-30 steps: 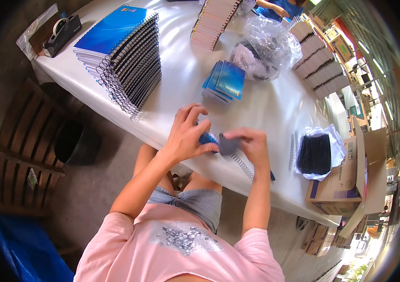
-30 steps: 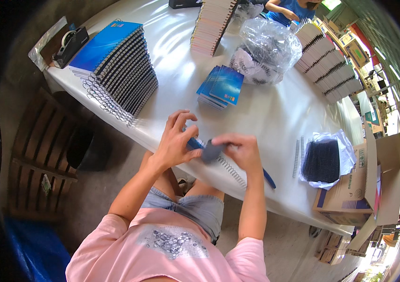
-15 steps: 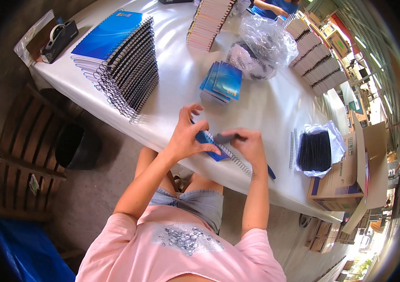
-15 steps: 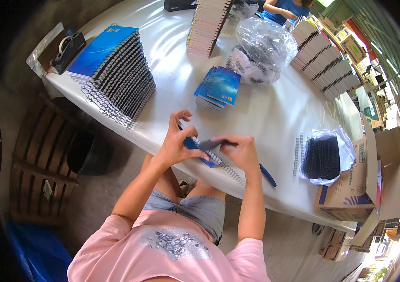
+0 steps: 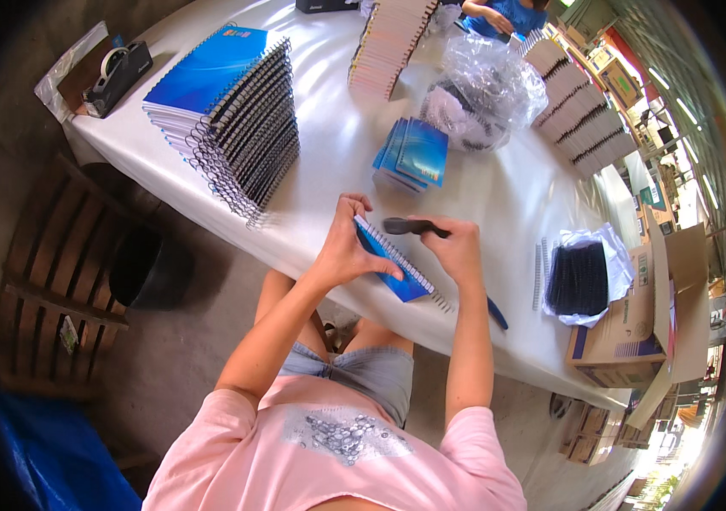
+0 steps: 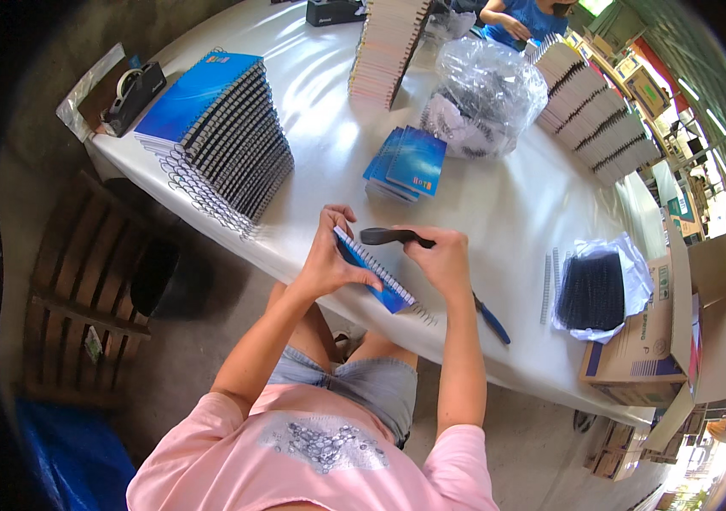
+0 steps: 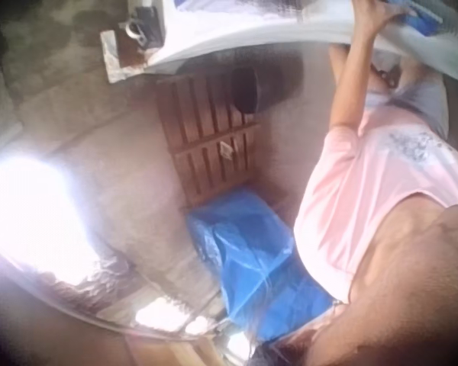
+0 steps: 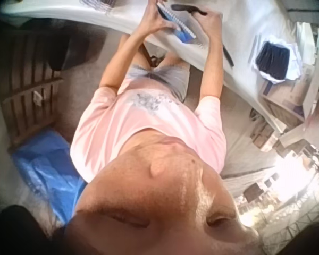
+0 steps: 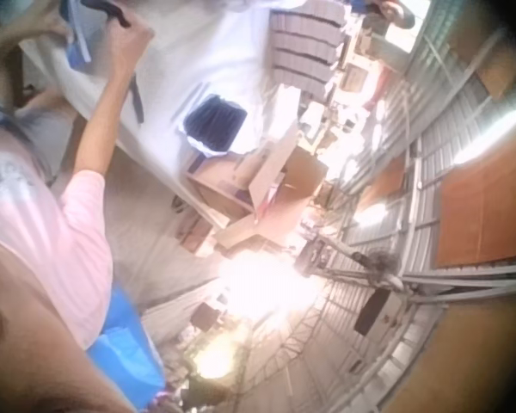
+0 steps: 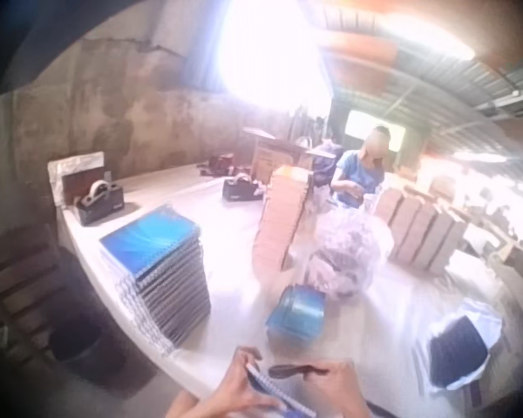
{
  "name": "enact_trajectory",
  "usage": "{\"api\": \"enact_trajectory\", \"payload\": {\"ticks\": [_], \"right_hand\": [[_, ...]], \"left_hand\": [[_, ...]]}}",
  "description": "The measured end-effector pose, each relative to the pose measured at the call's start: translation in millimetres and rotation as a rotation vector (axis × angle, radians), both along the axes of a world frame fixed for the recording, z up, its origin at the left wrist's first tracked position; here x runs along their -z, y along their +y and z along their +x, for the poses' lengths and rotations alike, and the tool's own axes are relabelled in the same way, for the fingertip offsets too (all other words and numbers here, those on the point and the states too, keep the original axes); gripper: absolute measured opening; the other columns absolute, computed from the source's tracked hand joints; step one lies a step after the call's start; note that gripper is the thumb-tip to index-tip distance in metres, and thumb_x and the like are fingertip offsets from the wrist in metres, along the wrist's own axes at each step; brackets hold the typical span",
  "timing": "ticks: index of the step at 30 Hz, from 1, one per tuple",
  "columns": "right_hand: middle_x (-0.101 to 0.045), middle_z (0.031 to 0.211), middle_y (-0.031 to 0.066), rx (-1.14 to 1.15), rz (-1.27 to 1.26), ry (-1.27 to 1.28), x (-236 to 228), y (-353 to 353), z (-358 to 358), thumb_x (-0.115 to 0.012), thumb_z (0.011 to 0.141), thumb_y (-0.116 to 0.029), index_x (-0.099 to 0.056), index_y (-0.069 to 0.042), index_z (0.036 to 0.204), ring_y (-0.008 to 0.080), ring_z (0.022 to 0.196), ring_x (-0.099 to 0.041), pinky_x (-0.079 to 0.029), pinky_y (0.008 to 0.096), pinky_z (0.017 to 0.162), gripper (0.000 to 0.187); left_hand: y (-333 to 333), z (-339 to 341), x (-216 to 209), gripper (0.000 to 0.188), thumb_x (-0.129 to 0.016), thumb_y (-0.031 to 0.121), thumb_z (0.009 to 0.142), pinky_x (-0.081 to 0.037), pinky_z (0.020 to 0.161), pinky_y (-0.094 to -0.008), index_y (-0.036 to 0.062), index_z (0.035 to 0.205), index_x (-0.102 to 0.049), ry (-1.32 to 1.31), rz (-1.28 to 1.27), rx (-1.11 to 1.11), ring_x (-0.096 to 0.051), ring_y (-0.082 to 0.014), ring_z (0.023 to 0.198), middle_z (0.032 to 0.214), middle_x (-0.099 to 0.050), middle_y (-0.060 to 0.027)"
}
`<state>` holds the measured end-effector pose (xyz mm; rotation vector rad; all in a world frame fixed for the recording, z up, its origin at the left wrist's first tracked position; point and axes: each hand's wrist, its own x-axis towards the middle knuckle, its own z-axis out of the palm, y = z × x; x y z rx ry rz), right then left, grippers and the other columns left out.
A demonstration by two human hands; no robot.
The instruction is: The person picks up spiral-bound notebooks and uses pliers to trim and adjust the metal coil ends of the binding before stacking the finished notebooks.
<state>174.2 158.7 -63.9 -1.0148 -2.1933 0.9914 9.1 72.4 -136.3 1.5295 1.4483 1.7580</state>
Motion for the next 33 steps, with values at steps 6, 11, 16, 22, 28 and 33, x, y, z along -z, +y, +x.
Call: {"api": "enact_trajectory", "payload": {"ticks": [6, 11, 16, 22, 28, 33], "right_hand": [[-0.068, 0.074, 0.0117, -0.107, -0.038, 0.073, 4.0, -2.7, -15.9, -0.062, 0.070, -0.003, -0.072, -0.007, 0.092, 0.0086, 0.063, -0.059, -0.048, 0.0243, 0.062, 0.025], [-0.068, 0.089, 0.0152, 0.153, 0.269, -0.039, 10.9, 14.9, 10.0, -0.060, 0.072, -0.004, -0.070, -0.008, 0.098, 0.0230, 0.080, -0.066, -0.050, 0.0316, 0.076, 0.028], [-0.049, 0.130, 0.0197, 0.485, 0.424, -0.305, 21.3, 18.9, 105.1, -0.069, 0.074, -0.013, -0.052, -0.012, 0.127, 0.0354, 0.117, -0.049, -0.038, 0.0398, 0.099, 0.057], [-0.043, 0.135, 0.0145, 0.488, 0.276, -0.762, 37.4, -81.7, 116.5, -0.062, 0.083, -0.036, -0.045, -0.014, 0.133, 0.0318, 0.127, -0.037, -0.028, 0.0501, 0.102, 0.057], [-0.049, 0.124, 0.0109, 0.546, 0.435, -0.491, 60.6, -93.5, 121.2, -0.050, 0.092, -0.035, -0.050, -0.018, 0.130, 0.0291, 0.116, -0.043, -0.027, 0.0495, 0.097, 0.042], [-0.054, 0.115, 0.0096, 0.448, 0.209, 0.058, 4.2, -113.7, 64.4, -0.057, 0.089, -0.029, -0.059, -0.017, 0.121, 0.0274, 0.106, -0.049, -0.030, 0.0437, 0.095, 0.035]], "left_hand": [[1.3, 0.3, 1.4, 0.096, -0.093, 0.042, 0.034, -0.037, 0.084, -0.0328, 0.0043, 0.095, -0.029, 0.015, 0.020, 0.027, -0.038, -0.0227, 0.096, 0.100, -0.036, -0.0123], [-1.6, 0.0, -0.2, 0.074, -0.087, 0.035, 0.058, -0.036, 0.084, -0.0286, 0.0053, 0.100, -0.034, -0.031, 0.047, 0.006, -0.040, -0.0190, 0.095, 0.102, -0.038, -0.0091], [-5.1, -6.2, -5.7, 0.043, -0.077, 0.023, 0.075, -0.039, 0.077, -0.0257, 0.0058, 0.100, -0.047, -0.260, -0.085, 0.179, -0.045, -0.0137, 0.083, 0.094, -0.047, -0.0044], [-7.3, 1.8, -11.2, 0.026, -0.074, 0.013, 0.078, -0.042, 0.070, -0.0226, 0.0043, 0.094, -0.055, -0.527, -0.028, 0.107, -0.049, -0.0092, 0.081, 0.093, -0.054, -0.0033], [-5.1, 5.2, -8.4, 0.024, -0.077, 0.005, 0.071, -0.044, 0.066, -0.0217, 0.0029, 0.082, -0.056, -0.664, -0.083, 0.104, -0.051, -0.0073, 0.076, 0.086, -0.056, -0.0031], [-3.8, 15.3, -2.1, 0.024, -0.081, 0.003, 0.065, -0.043, 0.063, -0.0227, 0.0004, 0.073, -0.058, -0.484, 0.148, -0.091, -0.054, -0.0095, 0.069, 0.076, -0.058, -0.0041]]}}
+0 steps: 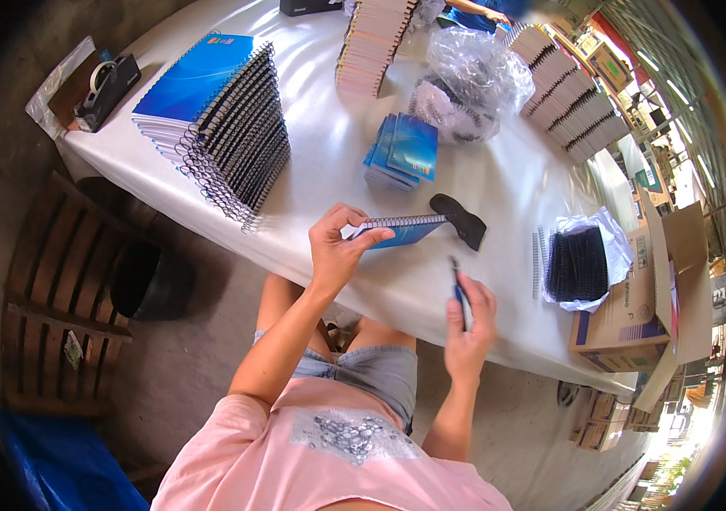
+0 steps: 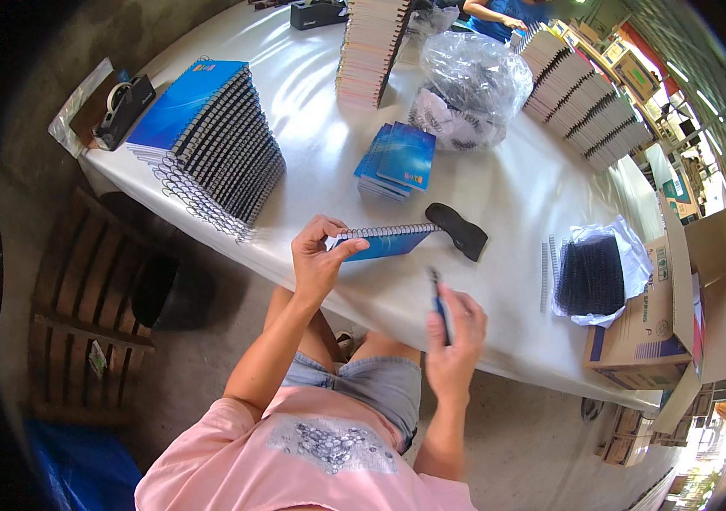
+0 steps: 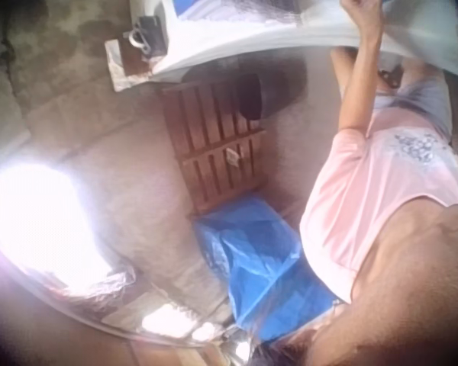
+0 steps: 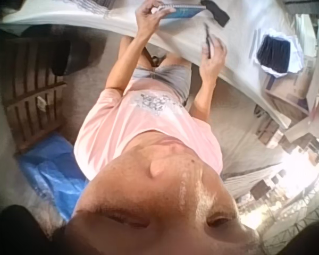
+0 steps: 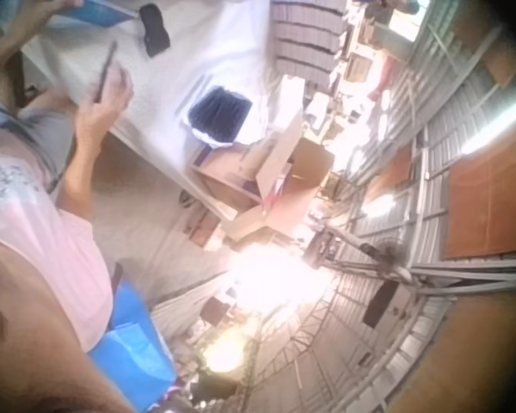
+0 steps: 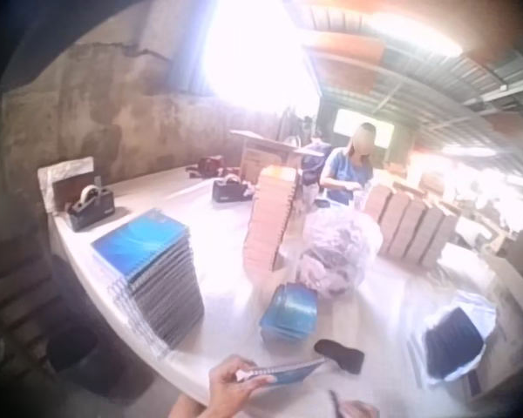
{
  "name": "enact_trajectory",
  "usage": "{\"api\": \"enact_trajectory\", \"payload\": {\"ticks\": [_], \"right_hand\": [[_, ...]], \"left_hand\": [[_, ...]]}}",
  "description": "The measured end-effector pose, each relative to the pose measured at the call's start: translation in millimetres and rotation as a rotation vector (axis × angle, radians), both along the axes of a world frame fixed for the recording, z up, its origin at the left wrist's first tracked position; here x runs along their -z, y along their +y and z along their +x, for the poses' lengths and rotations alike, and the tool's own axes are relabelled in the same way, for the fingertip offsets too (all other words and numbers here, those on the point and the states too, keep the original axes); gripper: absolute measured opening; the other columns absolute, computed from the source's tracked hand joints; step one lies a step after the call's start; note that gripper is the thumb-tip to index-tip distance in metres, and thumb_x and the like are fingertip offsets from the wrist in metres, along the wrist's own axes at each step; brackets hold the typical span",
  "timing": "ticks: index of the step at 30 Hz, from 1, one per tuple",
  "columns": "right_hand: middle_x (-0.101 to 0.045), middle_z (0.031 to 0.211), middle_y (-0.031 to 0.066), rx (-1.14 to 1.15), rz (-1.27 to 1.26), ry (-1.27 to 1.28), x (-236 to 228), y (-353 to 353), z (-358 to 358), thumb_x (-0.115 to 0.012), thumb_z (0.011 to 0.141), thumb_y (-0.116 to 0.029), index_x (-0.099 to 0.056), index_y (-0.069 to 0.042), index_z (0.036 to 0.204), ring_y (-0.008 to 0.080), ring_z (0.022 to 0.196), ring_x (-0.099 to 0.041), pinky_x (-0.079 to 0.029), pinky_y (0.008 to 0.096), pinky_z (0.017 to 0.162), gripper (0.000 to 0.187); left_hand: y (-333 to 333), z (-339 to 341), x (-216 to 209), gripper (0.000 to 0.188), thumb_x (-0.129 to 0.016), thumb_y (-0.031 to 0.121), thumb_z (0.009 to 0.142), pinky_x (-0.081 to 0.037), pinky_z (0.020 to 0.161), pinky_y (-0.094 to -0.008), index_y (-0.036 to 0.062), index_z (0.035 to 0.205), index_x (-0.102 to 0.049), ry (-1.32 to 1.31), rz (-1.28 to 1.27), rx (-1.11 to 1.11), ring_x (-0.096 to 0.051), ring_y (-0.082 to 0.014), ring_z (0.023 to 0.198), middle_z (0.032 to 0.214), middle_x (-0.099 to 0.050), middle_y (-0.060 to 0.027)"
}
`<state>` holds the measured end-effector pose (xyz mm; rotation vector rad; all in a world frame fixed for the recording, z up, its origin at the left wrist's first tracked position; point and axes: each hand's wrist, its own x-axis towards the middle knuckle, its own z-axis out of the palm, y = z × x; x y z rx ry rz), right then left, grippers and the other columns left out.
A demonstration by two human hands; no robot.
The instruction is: The person picks up spiral-bound notebooks and uses pliers to trim and adjust the metal coil ends of the binding before stacking the finished notebooks.
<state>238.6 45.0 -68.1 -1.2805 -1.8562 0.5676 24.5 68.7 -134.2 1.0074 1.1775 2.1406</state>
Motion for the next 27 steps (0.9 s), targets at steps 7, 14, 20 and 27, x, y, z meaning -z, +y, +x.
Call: {"api": "enact_trajectory", "payload": {"ticks": [7, 14, 20, 27], "right_hand": [[-0.056, 0.112, 0.0082, -0.204, 0.281, -0.238, -41.5, -9.4, -53.1, -0.064, 0.084, -0.025, -0.064, -0.017, 0.114, 0.0261, 0.102, -0.051, -0.033, 0.0411, 0.092, 0.031], [-0.060, 0.103, 0.0092, -0.432, -0.029, -0.007, -39.4, -4.7, -51.5, -0.058, 0.089, -0.028, -0.059, -0.014, 0.119, 0.0254, 0.090, -0.057, -0.044, 0.0358, 0.076, 0.033], [-0.059, 0.101, 0.0093, -0.644, -1.117, 0.800, -32.7, -7.4, -49.4, -0.044, 0.098, -0.031, -0.040, -0.006, 0.133, 0.0157, 0.089, -0.057, -0.047, 0.0273, 0.075, 0.044], [-0.050, 0.115, 0.0163, -0.076, -0.172, -0.292, 1.7, 17.7, 5.3, -0.051, 0.092, -0.030, -0.047, -0.006, 0.128, 0.0321, 0.109, -0.047, -0.034, 0.0422, 0.096, 0.044]], "left_hand": [[-16.2, 9.3, -33.4, 0.023, -0.082, 0.003, 0.061, -0.045, 0.053, -0.0256, 0.0010, 0.075, -0.063, 0.385, 0.045, -0.224, -0.056, -0.0150, 0.063, 0.078, -0.059, -0.0074], [-14.5, 3.5, -29.1, 0.028, -0.079, -0.006, 0.059, -0.051, 0.052, -0.0243, 0.0002, 0.082, -0.065, 0.559, 0.209, -0.310, -0.059, -0.0159, 0.069, 0.081, -0.057, -0.0082], [-15.5, 1.3, -36.1, 0.030, -0.080, -0.006, 0.057, -0.046, 0.052, -0.0270, 0.0015, 0.079, -0.061, 0.680, 0.301, -0.473, -0.056, -0.0182, 0.065, 0.077, -0.056, -0.0079], [-16.0, -4.4, -54.1, 0.043, -0.074, 0.004, 0.076, -0.046, 0.062, -0.0207, 0.0032, 0.109, -0.045, -0.203, 0.086, -0.207, -0.050, -0.0084, 0.075, 0.088, -0.050, -0.0027]]}}
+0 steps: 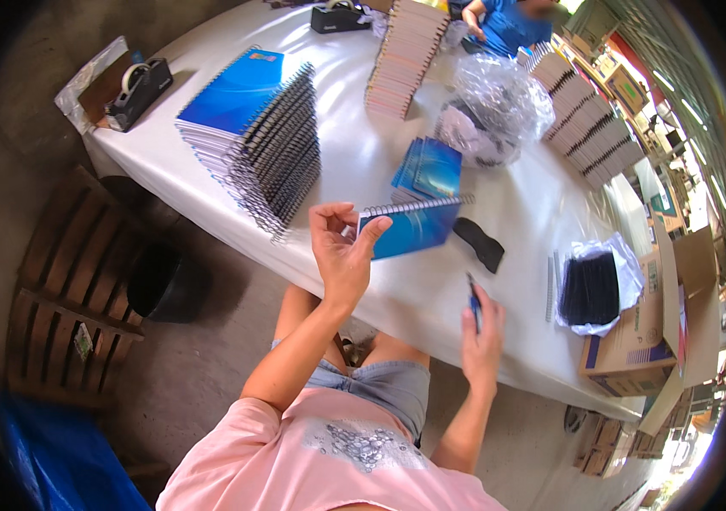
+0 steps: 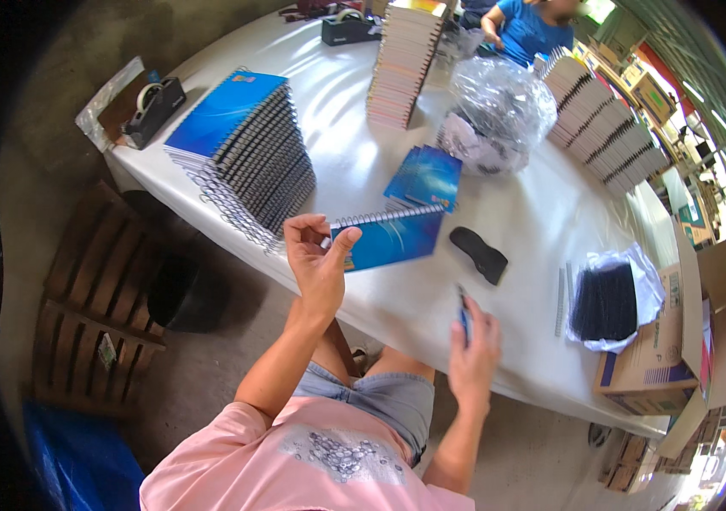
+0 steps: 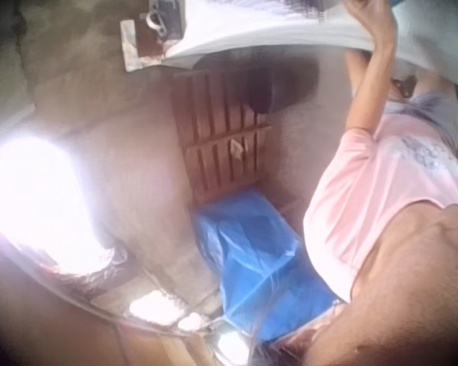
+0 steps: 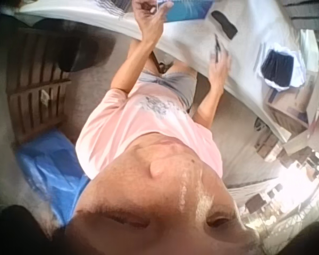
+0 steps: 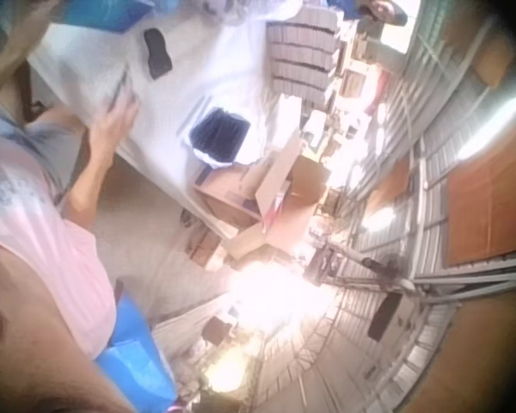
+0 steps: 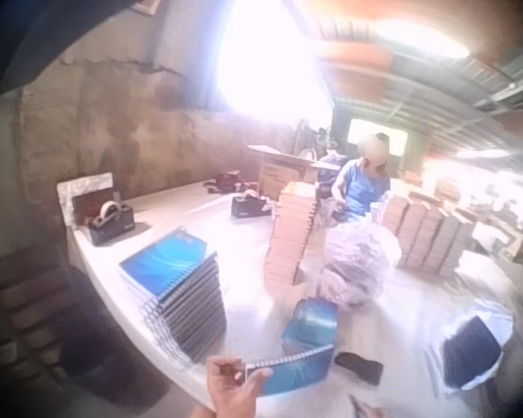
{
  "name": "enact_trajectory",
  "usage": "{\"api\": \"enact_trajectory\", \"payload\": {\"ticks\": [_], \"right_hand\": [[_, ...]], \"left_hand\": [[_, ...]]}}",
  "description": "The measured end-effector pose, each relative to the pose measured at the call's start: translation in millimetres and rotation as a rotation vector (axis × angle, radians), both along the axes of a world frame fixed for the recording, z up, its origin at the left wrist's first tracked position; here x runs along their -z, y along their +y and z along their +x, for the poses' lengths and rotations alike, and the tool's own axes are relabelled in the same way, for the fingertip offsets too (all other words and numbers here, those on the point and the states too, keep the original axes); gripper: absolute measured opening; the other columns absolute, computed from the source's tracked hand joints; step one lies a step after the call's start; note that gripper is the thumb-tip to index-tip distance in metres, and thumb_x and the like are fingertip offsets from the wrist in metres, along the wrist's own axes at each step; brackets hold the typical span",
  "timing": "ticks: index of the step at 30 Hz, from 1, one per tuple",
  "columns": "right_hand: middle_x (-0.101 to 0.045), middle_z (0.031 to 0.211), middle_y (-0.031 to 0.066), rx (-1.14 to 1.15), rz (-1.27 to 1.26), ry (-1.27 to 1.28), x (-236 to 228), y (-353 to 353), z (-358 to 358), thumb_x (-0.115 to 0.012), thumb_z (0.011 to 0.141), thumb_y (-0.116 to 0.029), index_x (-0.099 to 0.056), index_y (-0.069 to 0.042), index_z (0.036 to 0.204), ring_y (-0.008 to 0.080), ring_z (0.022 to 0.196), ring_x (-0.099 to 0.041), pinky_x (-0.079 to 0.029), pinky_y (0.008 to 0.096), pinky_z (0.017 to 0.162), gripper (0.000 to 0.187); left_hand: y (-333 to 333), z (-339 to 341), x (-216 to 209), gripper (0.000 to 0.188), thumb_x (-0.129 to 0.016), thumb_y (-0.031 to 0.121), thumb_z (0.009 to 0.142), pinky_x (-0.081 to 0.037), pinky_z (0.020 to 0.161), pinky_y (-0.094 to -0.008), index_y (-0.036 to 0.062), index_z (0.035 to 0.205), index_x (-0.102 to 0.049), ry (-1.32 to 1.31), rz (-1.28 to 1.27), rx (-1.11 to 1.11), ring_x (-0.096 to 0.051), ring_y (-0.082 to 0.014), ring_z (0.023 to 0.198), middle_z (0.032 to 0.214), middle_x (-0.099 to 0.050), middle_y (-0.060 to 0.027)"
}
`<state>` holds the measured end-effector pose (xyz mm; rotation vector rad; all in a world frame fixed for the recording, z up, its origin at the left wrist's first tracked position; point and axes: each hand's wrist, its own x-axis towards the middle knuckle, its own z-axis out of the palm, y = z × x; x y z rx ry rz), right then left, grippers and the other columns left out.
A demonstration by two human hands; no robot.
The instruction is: The person picks up spiral-bound notebooks and uses pliers to trim and adjust the metal coil ends of the binding before stacking the finished notebooks.
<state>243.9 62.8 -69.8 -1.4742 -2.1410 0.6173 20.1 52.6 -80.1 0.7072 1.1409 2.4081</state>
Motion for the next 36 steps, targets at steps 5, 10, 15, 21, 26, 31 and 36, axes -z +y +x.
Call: {"api": "enact_trajectory", "payload": {"ticks": [5, 10, 15, 21, 26, 31, 36], "right_hand": [[-0.046, 0.123, 0.0173, 0.296, 0.194, -0.531, 35.2, 21.0, 28.1, -0.051, 0.091, -0.034, -0.043, -0.009, 0.133, 0.0362, 0.116, -0.043, -0.027, 0.0460, 0.103, 0.049], [-0.043, 0.131, 0.0145, -0.230, -0.012, 0.837, -20.7, 14.1, -73.7, -0.063, 0.086, -0.022, -0.038, -0.005, 0.135, 0.0245, 0.120, -0.043, -0.032, 0.0392, 0.103, 0.057], [-0.058, 0.111, 0.0107, -0.445, -0.220, 1.439, -71.8, 33.2, -139.1, -0.069, 0.079, -0.002, -0.044, -0.001, 0.129, 0.0175, 0.102, -0.055, -0.043, 0.0279, 0.090, 0.056], [-0.061, 0.103, 0.0110, -0.648, -0.267, 1.380, -147.6, 56.3, -228.1, -0.072, 0.075, 0.000, -0.058, 0.001, 0.116, 0.0144, 0.093, -0.058, -0.046, 0.0250, 0.083, 0.043], [-0.064, 0.099, 0.0083, -0.720, -0.273, 1.103, -162.1, 99.0, -301.6, -0.075, 0.075, -0.015, -0.068, -0.001, 0.101, 0.0127, 0.083, -0.059, -0.049, 0.0245, 0.068, 0.030], [-0.067, 0.093, 0.0099, -0.643, 0.389, 0.470, -133.1, 119.9, -325.9, -0.071, 0.079, -0.026, -0.071, -0.007, 0.094, 0.0175, 0.084, -0.063, -0.048, 0.0295, 0.075, 0.024], [-0.066, 0.101, 0.0124, -0.636, 0.046, 0.580, -121.1, 108.8, -324.6, -0.056, 0.090, -0.025, -0.067, -0.008, 0.105, 0.0199, 0.087, -0.063, -0.047, 0.0301, 0.079, 0.025]], "left_hand": [[-14.1, 0.5, -26.2, 0.034, -0.060, 0.013, 0.090, -0.045, 0.065, -0.0184, 0.0057, 0.118, -0.044, -0.076, 0.061, 0.023, -0.048, -0.0067, 0.086, 0.093, -0.049, -0.0005], [-46.6, -3.6, -57.9, 0.027, -0.051, 0.010, 0.093, -0.040, 0.071, -0.0192, 0.0030, 0.119, -0.049, 0.037, 0.083, 0.114, -0.047, -0.0064, 0.084, 0.099, -0.048, -0.0008], [-90.2, -52.7, -107.5, 0.022, -0.052, -0.001, 0.080, -0.039, 0.064, -0.0204, -0.0025, 0.096, -0.067, 0.726, -0.016, -0.163, -0.051, -0.0083, 0.069, 0.075, -0.057, -0.0035], [-102.9, -106.0, -136.9, 0.027, -0.055, 0.000, 0.083, -0.042, 0.058, -0.0189, 0.0000, 0.108, -0.062, 0.553, -0.052, -0.384, -0.056, -0.0053, 0.064, 0.070, -0.061, -0.0028], [-75.3, -161.3, -135.9, 0.023, -0.057, 0.010, 0.085, -0.040, 0.055, -0.0212, 0.0058, 0.106, -0.065, 0.402, -0.147, -0.581, -0.054, -0.0091, 0.062, 0.073, -0.063, -0.0049], [-59.6, -184.6, -104.5, 0.025, -0.058, 0.024, 0.089, -0.044, 0.079, -0.0301, 0.0077, 0.107, -0.066, 0.560, -0.355, -0.594, -0.057, -0.0178, 0.093, 0.106, -0.060, -0.0094], [-51.7, -176.0, -79.6, 0.033, -0.056, 0.023, 0.092, -0.042, 0.088, -0.0291, 0.0036, 0.118, -0.057, 0.430, -0.170, -0.321, -0.052, -0.0162, 0.103, 0.113, -0.057, -0.0079]]}}
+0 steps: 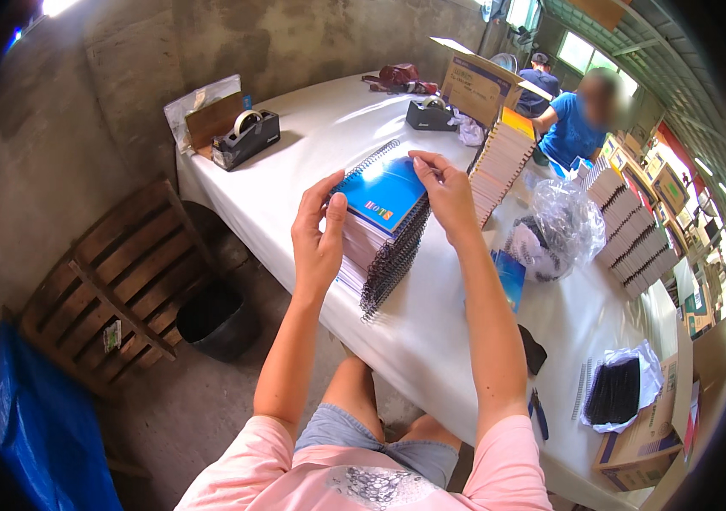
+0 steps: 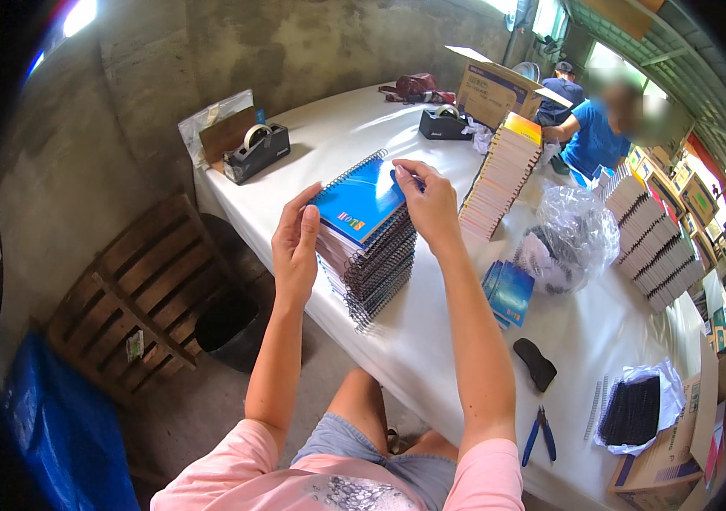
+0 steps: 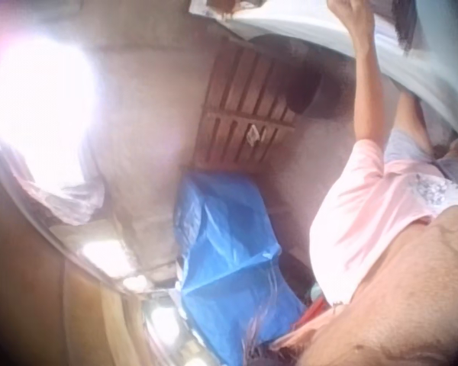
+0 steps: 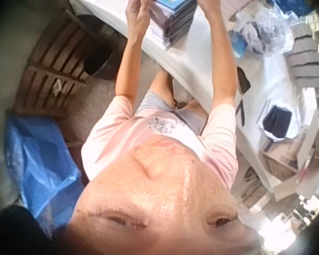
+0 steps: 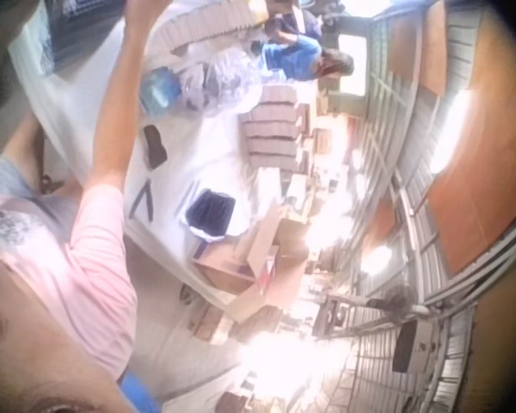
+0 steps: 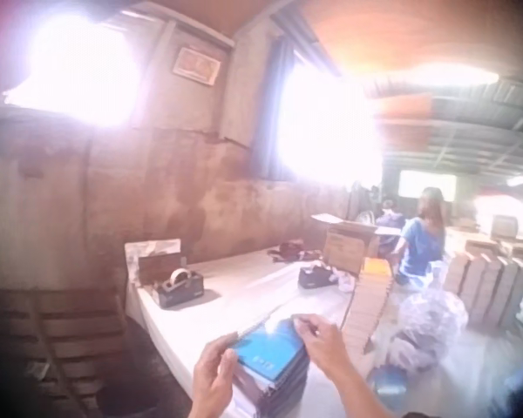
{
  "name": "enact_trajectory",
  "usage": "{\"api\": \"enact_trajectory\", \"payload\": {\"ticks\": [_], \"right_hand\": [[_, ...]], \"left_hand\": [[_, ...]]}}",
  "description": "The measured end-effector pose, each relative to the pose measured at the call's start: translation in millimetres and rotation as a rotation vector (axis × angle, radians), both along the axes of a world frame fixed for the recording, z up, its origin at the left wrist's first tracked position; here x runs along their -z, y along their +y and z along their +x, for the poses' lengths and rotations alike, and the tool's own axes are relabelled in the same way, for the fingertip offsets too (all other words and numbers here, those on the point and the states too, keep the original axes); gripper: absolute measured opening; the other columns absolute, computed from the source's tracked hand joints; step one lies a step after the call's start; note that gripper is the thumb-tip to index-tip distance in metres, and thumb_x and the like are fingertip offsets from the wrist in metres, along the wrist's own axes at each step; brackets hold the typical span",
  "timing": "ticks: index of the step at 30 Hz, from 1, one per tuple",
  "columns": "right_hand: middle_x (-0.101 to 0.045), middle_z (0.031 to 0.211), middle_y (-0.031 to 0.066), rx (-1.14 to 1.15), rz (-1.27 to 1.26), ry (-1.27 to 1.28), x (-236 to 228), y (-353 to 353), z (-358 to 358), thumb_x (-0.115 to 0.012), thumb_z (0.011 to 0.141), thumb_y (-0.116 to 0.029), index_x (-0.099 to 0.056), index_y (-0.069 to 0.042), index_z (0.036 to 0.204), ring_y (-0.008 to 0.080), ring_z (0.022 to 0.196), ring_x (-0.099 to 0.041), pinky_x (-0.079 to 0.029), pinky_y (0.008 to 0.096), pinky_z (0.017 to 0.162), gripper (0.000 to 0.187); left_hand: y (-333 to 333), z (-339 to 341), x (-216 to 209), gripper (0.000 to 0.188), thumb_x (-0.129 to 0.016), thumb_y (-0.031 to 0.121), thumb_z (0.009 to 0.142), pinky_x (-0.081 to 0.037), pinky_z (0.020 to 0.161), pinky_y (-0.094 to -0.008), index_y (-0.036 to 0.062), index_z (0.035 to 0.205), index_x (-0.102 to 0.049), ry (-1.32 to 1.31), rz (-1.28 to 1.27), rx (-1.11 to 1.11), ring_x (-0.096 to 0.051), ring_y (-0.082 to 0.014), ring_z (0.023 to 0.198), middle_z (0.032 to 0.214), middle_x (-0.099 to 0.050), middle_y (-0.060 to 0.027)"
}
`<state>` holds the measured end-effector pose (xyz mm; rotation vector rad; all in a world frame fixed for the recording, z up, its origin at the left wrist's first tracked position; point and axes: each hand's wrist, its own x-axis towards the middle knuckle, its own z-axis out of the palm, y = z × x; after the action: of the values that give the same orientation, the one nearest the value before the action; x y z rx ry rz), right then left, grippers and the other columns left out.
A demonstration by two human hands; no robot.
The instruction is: The person picks up spiral-bound notebooks and uses pliers to trim and adjust the metal coil ends of the binding before stacking the finished notebooks.
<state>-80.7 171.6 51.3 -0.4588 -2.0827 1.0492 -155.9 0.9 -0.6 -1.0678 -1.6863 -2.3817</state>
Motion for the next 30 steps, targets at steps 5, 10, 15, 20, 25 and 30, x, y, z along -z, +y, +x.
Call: {"api": "enact_trajectory", "payload": {"ticks": [5, 10, 15, 20, 25, 30], "right_hand": [[-0.065, 0.102, 0.0123, 0.066, 0.094, 0.161, 14.8, -6.2, -7.4, -0.049, 0.095, -0.024, -0.062, -0.007, 0.112, 0.0197, 0.087, -0.062, -0.047, 0.0301, 0.079, 0.028], [-0.063, 0.108, 0.0133, 0.046, -0.073, 0.294, 17.4, -13.7, -12.7, -0.046, 0.097, -0.026, -0.059, -0.006, 0.115, 0.0217, 0.094, -0.060, -0.045, 0.0316, 0.084, 0.030], [-0.059, 0.108, 0.0168, 0.327, 0.029, 0.330, 31.2, 18.6, 18.0, -0.056, 0.091, -0.023, -0.059, -0.006, 0.112, 0.0286, 0.103, -0.053, -0.040, 0.0358, 0.090, 0.028], [-0.061, 0.097, 0.0158, 1.015, 0.246, -0.350, 123.5, 97.7, 176.0, -0.073, 0.074, -0.029, -0.051, -0.008, 0.125, 0.0306, 0.091, -0.060, -0.049, 0.0402, 0.073, 0.059], [-0.066, 0.090, 0.0158, 0.666, -0.262, -0.493, 166.8, 110.5, 223.2, -0.075, 0.071, -0.032, -0.062, -0.007, 0.108, 0.0284, 0.076, -0.065, -0.050, 0.0412, 0.070, 0.046], [-0.066, 0.068, 0.0104, 0.972, 0.085, -0.384, 131.5, 81.7, 206.3, -0.075, 0.073, -0.029, -0.064, -0.004, 0.091, 0.0217, 0.068, -0.066, -0.049, 0.0359, 0.065, 0.032]], "left_hand": [[9.6, -7.2, 15.7, 0.040, -0.057, 0.021, 0.093, -0.038, 0.091, -0.0238, 0.0032, 0.127, -0.048, 0.162, 0.135, 0.055, -0.050, -0.0114, 0.102, 0.118, -0.054, -0.0071], [14.4, -4.1, 21.8, 0.045, -0.058, 0.017, 0.092, -0.038, 0.094, -0.0258, 0.0045, 0.132, -0.042, 0.062, 0.226, 0.065, -0.049, -0.0147, 0.109, 0.122, -0.051, -0.0098], [-1.0, -16.6, 18.1, 0.055, -0.043, 0.037, 0.097, -0.030, 0.104, -0.0393, 0.0051, 0.139, -0.029, 0.168, 0.297, -0.126, -0.041, -0.0253, 0.126, 0.132, -0.043, -0.0131], [-53.5, 0.1, -13.4, 0.046, -0.030, 0.037, 0.099, -0.034, 0.101, -0.0379, 0.0042, 0.130, -0.035, 0.089, 0.573, -0.454, -0.047, -0.0242, 0.119, 0.122, -0.053, -0.0130], [-34.9, 73.2, -26.2, 0.040, -0.041, 0.033, 0.094, -0.038, 0.099, -0.0424, 0.0036, 0.121, -0.038, 0.362, 0.706, -0.345, -0.044, -0.0334, 0.118, 0.117, -0.046, -0.0158], [15.9, 129.2, 2.4, 0.041, -0.054, 0.008, 0.084, -0.035, 0.098, -0.0368, 0.0014, 0.122, -0.042, 0.295, 0.178, 0.174, -0.044, -0.0242, 0.115, 0.120, -0.042, -0.0158]]}}
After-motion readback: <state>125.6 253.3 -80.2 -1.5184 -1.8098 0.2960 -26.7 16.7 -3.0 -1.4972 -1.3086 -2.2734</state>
